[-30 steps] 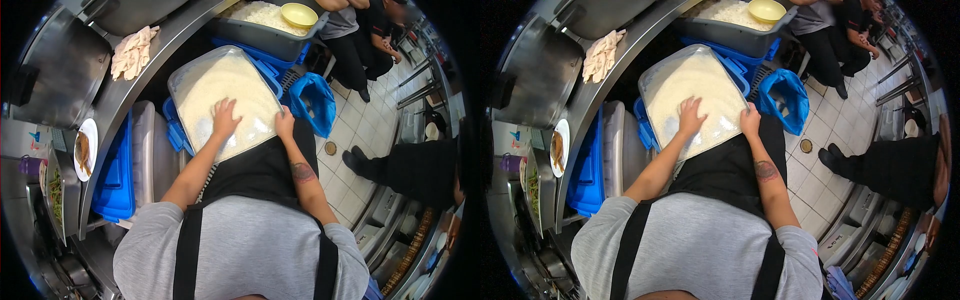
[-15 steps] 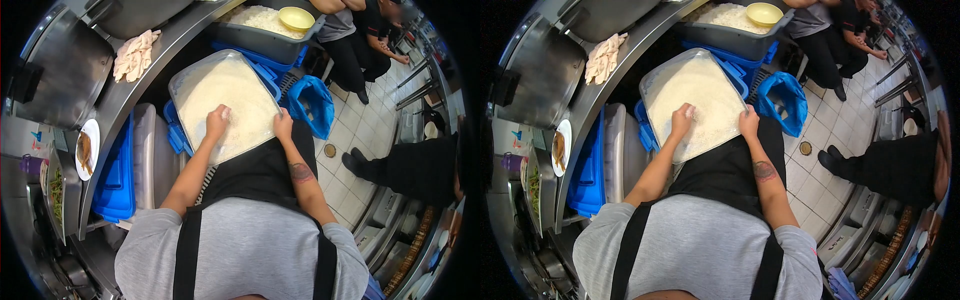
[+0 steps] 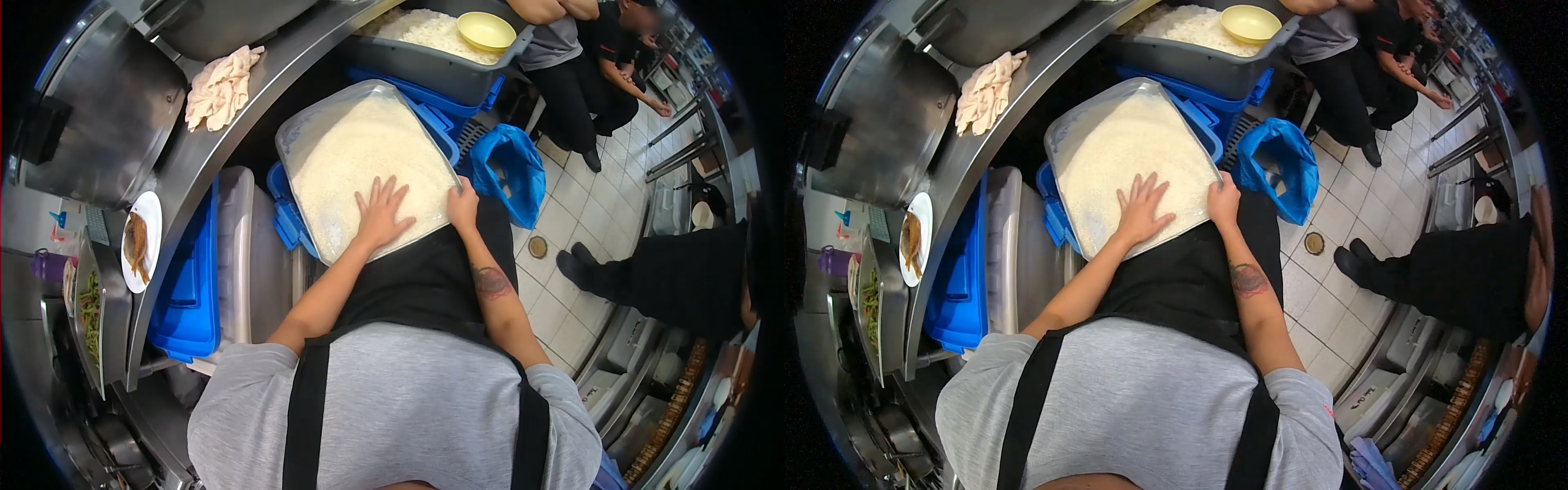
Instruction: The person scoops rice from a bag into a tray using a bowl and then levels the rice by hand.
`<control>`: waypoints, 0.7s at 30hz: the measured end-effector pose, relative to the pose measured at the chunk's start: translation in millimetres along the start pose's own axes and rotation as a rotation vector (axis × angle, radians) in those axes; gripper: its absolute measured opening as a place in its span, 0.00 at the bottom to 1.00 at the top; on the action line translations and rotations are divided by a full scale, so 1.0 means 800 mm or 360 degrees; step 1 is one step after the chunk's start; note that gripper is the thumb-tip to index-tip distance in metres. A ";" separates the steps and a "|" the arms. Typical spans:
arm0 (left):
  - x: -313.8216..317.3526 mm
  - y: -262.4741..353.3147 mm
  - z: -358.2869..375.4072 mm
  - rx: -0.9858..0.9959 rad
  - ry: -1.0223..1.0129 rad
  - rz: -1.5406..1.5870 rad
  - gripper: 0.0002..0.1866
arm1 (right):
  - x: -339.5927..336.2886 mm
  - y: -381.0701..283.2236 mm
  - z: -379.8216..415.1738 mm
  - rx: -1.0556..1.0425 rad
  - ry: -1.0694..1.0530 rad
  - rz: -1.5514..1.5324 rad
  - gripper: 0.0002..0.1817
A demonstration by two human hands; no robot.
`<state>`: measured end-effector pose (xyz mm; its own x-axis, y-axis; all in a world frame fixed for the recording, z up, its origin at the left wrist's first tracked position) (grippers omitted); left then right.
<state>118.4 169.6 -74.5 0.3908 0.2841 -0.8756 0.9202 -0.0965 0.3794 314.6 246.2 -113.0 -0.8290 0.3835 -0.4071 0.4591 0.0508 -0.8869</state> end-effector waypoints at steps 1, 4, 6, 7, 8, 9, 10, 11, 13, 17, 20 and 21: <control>0.006 0.006 0.004 0.0105 -0.0087 0.0012 0.35 | 0.000 0.000 0.000 -0.0014 0.0006 0.0007 0.16; 0.008 -0.006 -0.003 0.0040 -0.0111 -0.0017 0.33 | 0.001 0.000 -0.001 -0.0019 -0.0003 0.0014 0.16; 0.004 -0.016 -0.011 -0.0037 -0.0069 -0.0111 0.31 | 0.001 0.001 0.000 -0.0007 -0.0007 0.0004 0.17; 0.003 -0.025 -0.015 -0.0111 -0.0026 -0.0202 0.29 | 0.001 0.001 0.000 0.0004 -0.0008 -0.0003 0.17; 0.007 -0.032 -0.017 -0.0102 -0.0028 -0.0201 0.29 | -0.001 0.001 -0.001 0.0008 0.0000 -0.0003 0.17; 0.006 -0.044 -0.019 -0.0157 0.0077 -0.0186 0.28 | 0.000 0.001 0.000 0.0032 -0.0013 -0.0016 0.17; 0.002 -0.051 -0.019 -0.0216 0.0183 -0.0173 0.27 | 0.000 0.002 0.000 0.0055 -0.0030 -0.0030 0.17; -0.005 -0.050 -0.019 -0.0158 0.0345 -0.0208 0.23 | 0.000 0.002 0.000 0.0054 -0.0030 -0.0030 0.17; -0.009 -0.057 -0.018 -0.0104 0.0398 -0.0156 0.21 | 0.000 -0.001 0.000 0.0024 -0.0024 0.0033 0.16; -0.012 -0.060 -0.007 -0.0046 0.0391 -0.0068 0.14 | -0.001 0.000 0.001 0.0021 -0.0012 0.0019 0.16; -0.012 -0.063 0.000 -0.0008 0.0370 -0.0037 0.11 | -0.001 -0.002 0.001 -0.0012 0.0001 0.0011 0.16; -0.010 -0.064 0.001 -0.0006 0.0371 -0.0038 0.11 | -0.001 -0.003 0.000 -0.0023 0.0001 0.0004 0.16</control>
<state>68.5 171.4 -86.9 0.3527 0.4988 -0.7917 0.9288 -0.0838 0.3609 314.4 245.3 -110.6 -0.8277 0.3842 -0.4090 0.4656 0.0634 -0.8827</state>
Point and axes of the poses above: each hand's wrist, its own z-axis away from the middle knuckle, its own x-axis out of the palm, y = z × x, the point moved 7 cm from there along -z, towards the middle knuckle, and after that the axes turned 11 degrees about y, right-handed, at the moved point
